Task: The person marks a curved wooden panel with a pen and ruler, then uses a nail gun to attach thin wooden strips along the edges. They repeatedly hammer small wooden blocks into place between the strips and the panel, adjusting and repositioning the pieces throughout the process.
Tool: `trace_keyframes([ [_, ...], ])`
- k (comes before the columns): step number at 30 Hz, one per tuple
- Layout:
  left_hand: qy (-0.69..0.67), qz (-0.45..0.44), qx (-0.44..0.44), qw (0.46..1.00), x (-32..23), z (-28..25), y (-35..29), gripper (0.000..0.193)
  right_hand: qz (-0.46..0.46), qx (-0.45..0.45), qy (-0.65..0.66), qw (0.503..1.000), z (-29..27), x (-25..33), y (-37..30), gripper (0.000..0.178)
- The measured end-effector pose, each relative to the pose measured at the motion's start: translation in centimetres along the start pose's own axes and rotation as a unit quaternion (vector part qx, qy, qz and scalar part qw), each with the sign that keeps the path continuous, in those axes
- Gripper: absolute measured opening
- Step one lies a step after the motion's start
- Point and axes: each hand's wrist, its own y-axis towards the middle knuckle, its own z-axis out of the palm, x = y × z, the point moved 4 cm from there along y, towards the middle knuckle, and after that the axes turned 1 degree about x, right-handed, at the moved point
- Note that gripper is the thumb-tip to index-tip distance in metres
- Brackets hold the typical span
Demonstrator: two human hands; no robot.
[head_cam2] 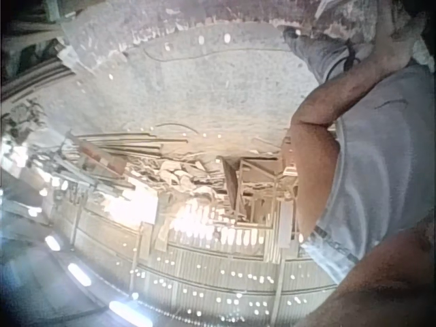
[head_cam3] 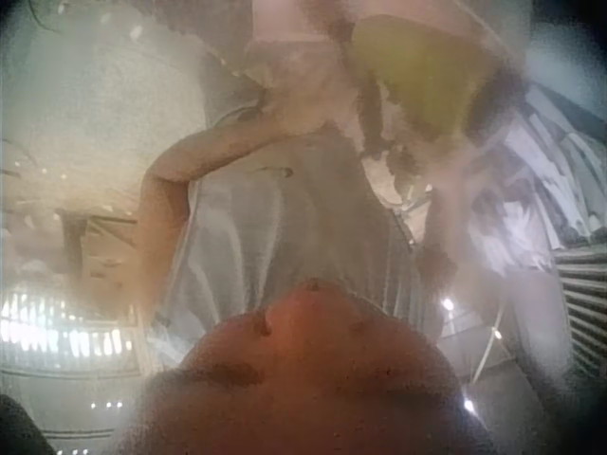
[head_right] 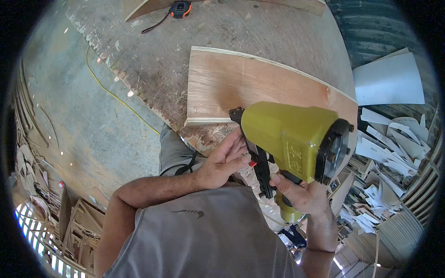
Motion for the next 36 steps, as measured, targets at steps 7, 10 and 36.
trace_keyframes([
  [7,-0.05,0.02,0.001,0.999,0.2,-0.6,-0.3,0.079,0.06,-0.007,-0.06,0.996,0.8,0.9,0.3,0.022],
  [10,-0.052,0.018,-0.01,0.998,0.1,-0.6,-0.6,0.079,0.057,-0.011,-0.059,0.997,1.1,1.1,0.5,0.022],
  [36,0.239,-0.027,-0.29,0.926,-8.5,-13.8,0.9,0.044,-0.063,-0.098,0.041,0.992,-1.1,1.6,-1.2,0.04],
])
